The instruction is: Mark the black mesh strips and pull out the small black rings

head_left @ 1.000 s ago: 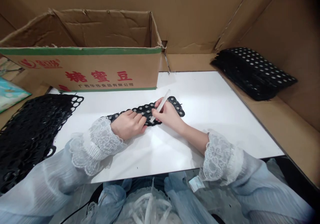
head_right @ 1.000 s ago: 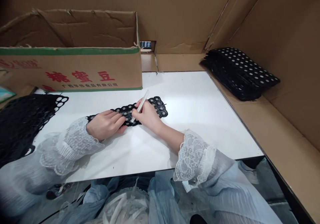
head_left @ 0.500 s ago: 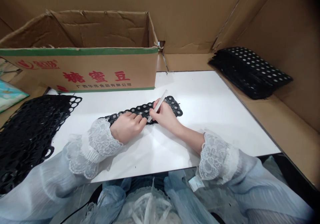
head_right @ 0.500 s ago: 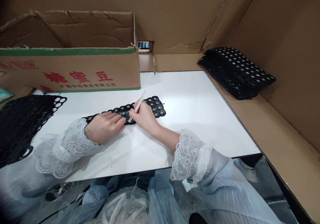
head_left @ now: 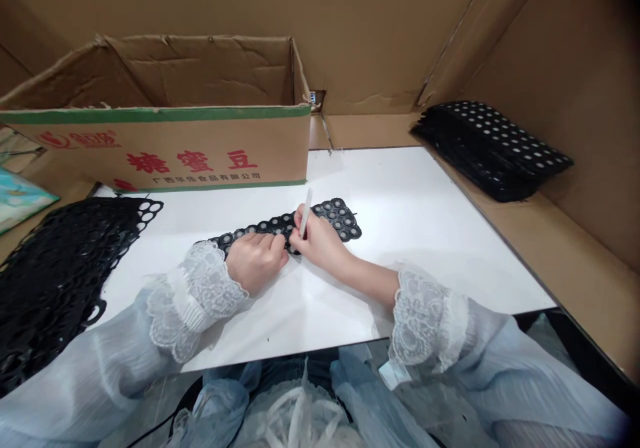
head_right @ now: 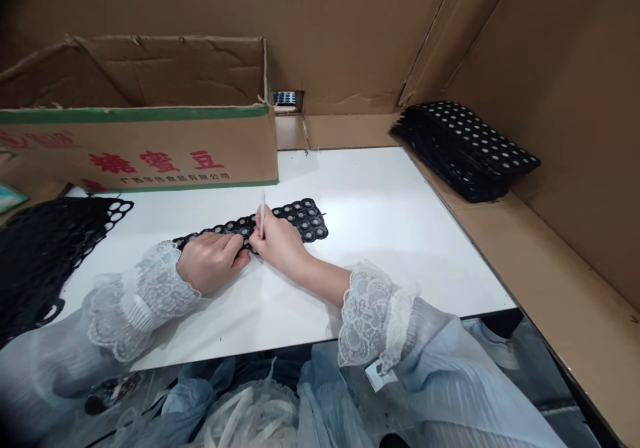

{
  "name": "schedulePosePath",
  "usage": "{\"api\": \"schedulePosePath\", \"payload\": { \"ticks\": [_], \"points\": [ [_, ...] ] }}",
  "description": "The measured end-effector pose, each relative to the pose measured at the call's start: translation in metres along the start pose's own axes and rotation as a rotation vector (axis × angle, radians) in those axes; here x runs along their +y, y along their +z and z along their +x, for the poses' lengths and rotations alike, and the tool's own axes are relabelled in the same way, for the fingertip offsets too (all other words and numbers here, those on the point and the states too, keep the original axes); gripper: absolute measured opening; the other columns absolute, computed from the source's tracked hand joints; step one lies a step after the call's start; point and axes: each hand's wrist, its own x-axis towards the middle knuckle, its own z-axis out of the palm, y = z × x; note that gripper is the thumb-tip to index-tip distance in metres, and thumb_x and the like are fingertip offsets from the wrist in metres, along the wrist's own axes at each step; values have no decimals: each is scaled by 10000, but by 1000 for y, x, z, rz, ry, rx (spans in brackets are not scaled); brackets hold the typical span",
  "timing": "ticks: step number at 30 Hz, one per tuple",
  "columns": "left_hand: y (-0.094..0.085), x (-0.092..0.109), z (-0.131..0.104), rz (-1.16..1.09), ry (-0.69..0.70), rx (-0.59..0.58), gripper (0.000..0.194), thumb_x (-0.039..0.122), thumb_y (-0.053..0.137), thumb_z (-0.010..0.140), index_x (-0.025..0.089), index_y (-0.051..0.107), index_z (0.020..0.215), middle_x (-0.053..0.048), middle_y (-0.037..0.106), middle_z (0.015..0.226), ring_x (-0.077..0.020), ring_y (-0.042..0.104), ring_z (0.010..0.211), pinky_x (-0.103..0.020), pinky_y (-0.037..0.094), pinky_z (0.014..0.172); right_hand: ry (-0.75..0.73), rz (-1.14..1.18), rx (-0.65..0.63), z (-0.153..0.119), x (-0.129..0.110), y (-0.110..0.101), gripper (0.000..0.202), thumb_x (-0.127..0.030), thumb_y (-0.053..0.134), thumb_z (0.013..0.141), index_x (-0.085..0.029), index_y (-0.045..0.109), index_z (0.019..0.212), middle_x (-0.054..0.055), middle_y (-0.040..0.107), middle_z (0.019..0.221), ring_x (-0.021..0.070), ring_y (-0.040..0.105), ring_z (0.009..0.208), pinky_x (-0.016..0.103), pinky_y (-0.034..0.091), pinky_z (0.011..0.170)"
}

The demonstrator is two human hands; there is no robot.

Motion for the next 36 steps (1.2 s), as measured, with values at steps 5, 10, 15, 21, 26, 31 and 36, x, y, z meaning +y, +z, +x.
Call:
{"api": "schedulePosePath", "payload": {
  "ticks": [5, 10, 15, 21, 26, 31, 36],
  "points": [
    [-1, 4, 0, -23, -40, -13, 162, 126, 402, 765, 144, 563, 762, -7, 541, 499, -146, 520, 456, -272, 354, 466, -26, 56, 21, 1, 4, -1, 39, -209, 392, 707, -202, 388, 745, -33, 444, 593, 108, 394, 495, 234, 292, 510],
    [-2, 6, 1, -62, -56, -47, 193, 84, 375, 737, 166, 510, 624, -3, 497, 460, -142, 492, 435, -271, 322, 443, -21, 74, 55, 2, 6, -1, 38, -203, 400, 697, -205, 362, 701, -43, 396, 562, 104, 375, 486, 229, 287, 506],
    [-2, 1, -1, -54, -24, -41, 119, 154, 431, 695, 175, 511, 609, -6, 515, 492, -151, 503, 454, -277, 345, 451, -49, 37, 31, -1, 2, 1, 32, -195, 394, 707, -207, 366, 715, -39, 420, 575, 106, 394, 489, 232, 301, 517],
    [-2, -13, -6, -150, 121, -67, 183, 227, 426, 785, 169, 512, 634, -14, 541, 543, -144, 530, 508, -265, 408, 494, -13, 269, 54, 2, 8, -4, 111, -283, 428, 750, -211, 350, 719, -57, 415, 541, 99, 422, 470, 220, 330, 492],
    [1, -22, -12, -297, 174, -80, 231, 338, 424, 824, 176, 522, 692, -40, 607, 672, -150, 587, 651, -263, 467, 603, 58, 397, 219, 14, 19, -12, 239, -435, 457, 768, -207, 388, 749, -45, 472, 580, 103, 489, 524, 224, 384, 526],
    [2, -24, -9, -491, -28, -147, 152, 272, 445, 808, 170, 517, 722, -77, 617, 879, -164, 582, 809, -290, 480, 724, -51, 277, 126, 19, 24, -10, 221, -392, 491, 761, -190, 444, 685, 20, 607, 775, 136, 571, 731, 272, 423, 708],
    [6, -25, -8, -636, -17, -164, 225, 222, 457, 786, 166, 507, 998, -77, 606, 1006, -178, 555, 972, -322, 462, 844, -131, 125, 24, 19, 24, -13, 229, -363, 447, 797, -191, 532, 672, 46, 627, 853, 171, 570, 856, 309, 398, 818]
  ]
}}
